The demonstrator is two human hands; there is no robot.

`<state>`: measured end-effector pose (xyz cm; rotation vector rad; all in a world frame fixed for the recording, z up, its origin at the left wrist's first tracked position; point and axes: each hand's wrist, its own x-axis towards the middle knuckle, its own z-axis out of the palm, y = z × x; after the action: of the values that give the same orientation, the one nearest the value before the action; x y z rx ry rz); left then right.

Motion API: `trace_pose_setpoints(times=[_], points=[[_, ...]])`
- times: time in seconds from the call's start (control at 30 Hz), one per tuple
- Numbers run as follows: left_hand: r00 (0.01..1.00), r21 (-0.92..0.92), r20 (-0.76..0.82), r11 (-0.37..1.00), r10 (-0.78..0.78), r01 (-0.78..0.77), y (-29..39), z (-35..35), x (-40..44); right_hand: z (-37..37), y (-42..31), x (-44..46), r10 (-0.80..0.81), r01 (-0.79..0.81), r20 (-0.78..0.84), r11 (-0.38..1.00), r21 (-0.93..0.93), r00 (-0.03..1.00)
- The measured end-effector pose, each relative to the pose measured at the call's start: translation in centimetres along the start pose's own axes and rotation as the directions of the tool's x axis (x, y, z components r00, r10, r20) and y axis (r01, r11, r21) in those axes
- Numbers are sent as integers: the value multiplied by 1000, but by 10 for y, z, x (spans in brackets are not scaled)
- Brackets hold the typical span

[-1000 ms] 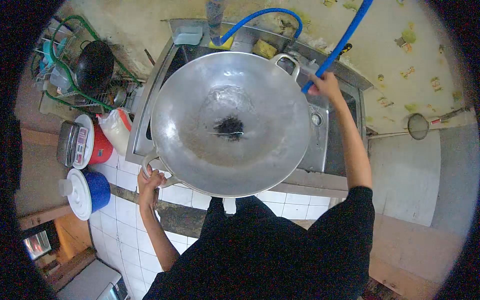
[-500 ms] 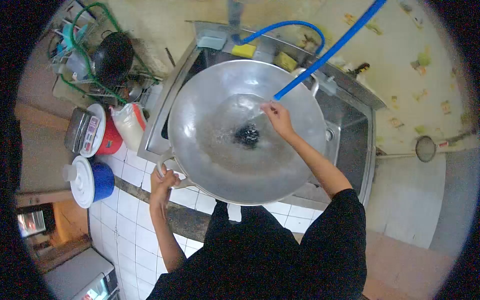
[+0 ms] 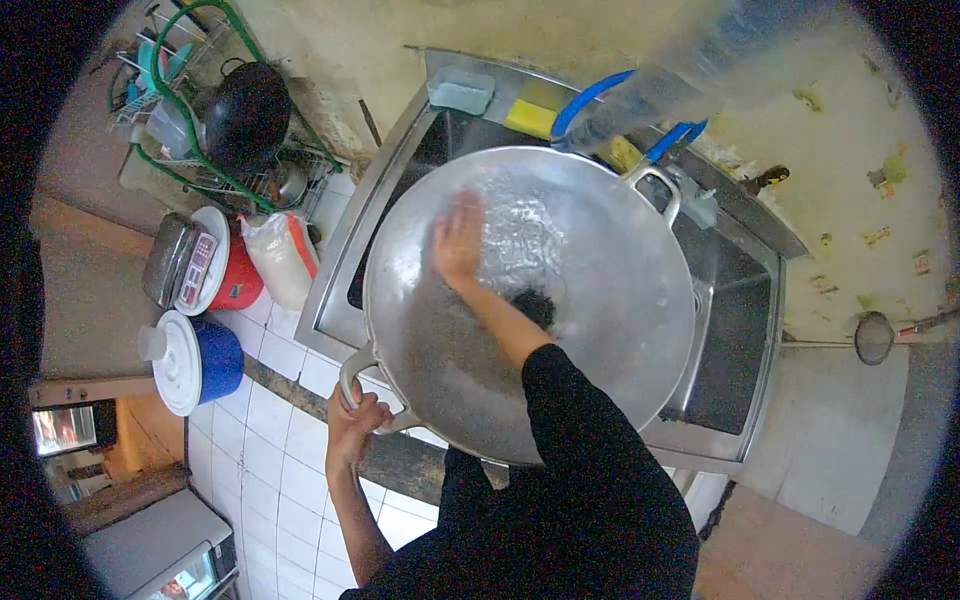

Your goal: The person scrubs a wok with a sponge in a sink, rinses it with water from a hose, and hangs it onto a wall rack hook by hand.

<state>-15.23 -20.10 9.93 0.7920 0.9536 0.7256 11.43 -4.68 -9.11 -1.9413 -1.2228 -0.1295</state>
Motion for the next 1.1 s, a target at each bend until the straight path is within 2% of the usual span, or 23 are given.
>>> trace_pose_setpoints(times=[0.03,0.07,0.1,0.17,0.23,0.3,0.37,0.43,0.5,0.57,0.63,0.7,0.8,0.9,0.97,1.0,1.03,1.07,1.1], points=[[1000,-27,-11,1000,4,-4,-2,0,1,-8,-17,-14,-71,64,69,992,110,995],[1000,-32,-3,999,3,-3,-1,3,0,-25,-27,-31,-116,72,215,977,202,970],[999,-19,-37,1000,-8,8,3,7,-2,-43,-38,-54,-169,64,353,954,292,920],[998,-18,-68,1000,-16,15,4,9,-3,-101,-33,-92,-386,193,526,903,384,758],[999,-22,-44,1000,10,-11,3,6,-4,-159,-2,-107,-453,260,677,891,373,581],[999,4,-38,1000,-5,5,1,2,-3,-201,61,-108,-327,339,817,925,174,474],[999,38,-33,999,-20,21,2,1,-2,-232,97,-69,-159,277,838,961,10,523],[1000,30,-2,999,-25,25,7,3,-3,-214,133,-35,5,376,704,842,-386,710],[1000,37,16,999,-17,16,3,-2,-1,-167,159,7,-106,309,448,858,-411,888],[999,48,34,999,-8,6,2,-1,1,-117,128,30,-132,202,191,888,-412,973],[1000,0,5,1000,-19,19,7,5,0,-67,84,12,-23,16,-42,989,-150,999],[1000,4,3,1000,-30,30,4,2,0,-31,60,-21,-223,228,229,974,8,947],[999,0,-12,999,-35,35,5,4,2,-87,5,-86,-313,237,556,949,206,770],[1000,-6,-9,1000,4,-4,3,3,0,-179,32,-111,-426,276,748,904,327,509],[1000,-10,16,1000,11,-11,2,0,1,-234,91,-104,-440,364,806,881,302,396],[999,-17,30,1000,18,-17,1,-1,2,-265,109,-88,-323,379,878,908,181,352],[999,-17,37,1000,23,-22,1,0,2,-285,137,-75,-312,450,851,887,102,423],[999,0,21,1000,25,-25,1,1,1,-297,175,-68,-241,517,775,846,-127,584],[1000,17,4,999,27,-27,2,2,0,-310,199,-32,-109,425,752,873,-241,651]])
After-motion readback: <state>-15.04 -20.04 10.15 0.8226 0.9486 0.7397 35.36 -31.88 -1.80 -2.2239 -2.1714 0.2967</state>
